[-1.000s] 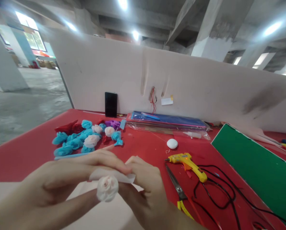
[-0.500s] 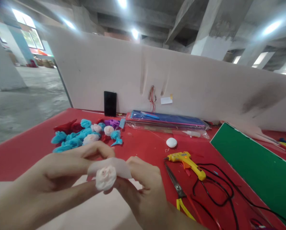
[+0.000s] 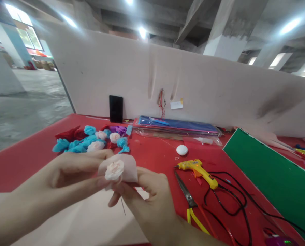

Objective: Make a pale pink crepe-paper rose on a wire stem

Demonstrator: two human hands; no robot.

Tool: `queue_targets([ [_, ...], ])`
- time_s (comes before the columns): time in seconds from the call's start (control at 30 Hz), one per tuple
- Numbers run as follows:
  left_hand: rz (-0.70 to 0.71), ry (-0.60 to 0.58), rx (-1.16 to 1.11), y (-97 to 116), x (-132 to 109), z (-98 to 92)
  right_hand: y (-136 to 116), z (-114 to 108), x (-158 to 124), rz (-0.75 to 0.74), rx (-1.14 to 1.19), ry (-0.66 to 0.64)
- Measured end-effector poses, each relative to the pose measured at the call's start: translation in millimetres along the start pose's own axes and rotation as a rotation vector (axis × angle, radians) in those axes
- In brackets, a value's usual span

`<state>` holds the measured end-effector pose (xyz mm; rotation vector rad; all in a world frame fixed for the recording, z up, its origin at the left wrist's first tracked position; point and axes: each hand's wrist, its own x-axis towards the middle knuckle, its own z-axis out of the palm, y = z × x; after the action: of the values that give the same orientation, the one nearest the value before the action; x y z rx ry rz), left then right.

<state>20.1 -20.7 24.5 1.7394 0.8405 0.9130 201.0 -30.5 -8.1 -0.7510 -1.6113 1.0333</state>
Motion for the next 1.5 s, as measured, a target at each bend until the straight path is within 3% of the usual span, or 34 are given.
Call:
queue_targets([
  [0.27,-0.089,-0.083,-0.122,-0.3,6.1,1.0,-3.4,0.8,-7.3,0.132,0.128,-0.041],
  [0.47,-0.096,-0.135,-0.262,-5.7,5.3,2.7,4.2,-0.7,-8.5,0.107,0.280,-0.132],
  [0.63,-0.122,-0.164,-0.342,-8.3,6.3,7.1,7.2,3.2,-10.1,0.116,0.379,-0.125],
  [0.93,-0.136,-0.146,-0.396,-6.4,1.1,11.3,8.6,3.5,-16.3,0.128,0.376,-0.109],
  [1.07,-0.107,-0.090,-0.461,-10.7,4.0,13.4,5.8,1.4,-14.1,0.065,0.262,-0.016],
  [1.17,-0.084,-0.057,-0.501,-15.9,7.0,14.1,1.8,2.5,-10.7,0.110,0.208,0.057],
  [1.5,-0.114,-0.056,-0.517,-20.1,4.6,19.2,5.2,7.3,-12.7,0.177,0.427,0.022],
])
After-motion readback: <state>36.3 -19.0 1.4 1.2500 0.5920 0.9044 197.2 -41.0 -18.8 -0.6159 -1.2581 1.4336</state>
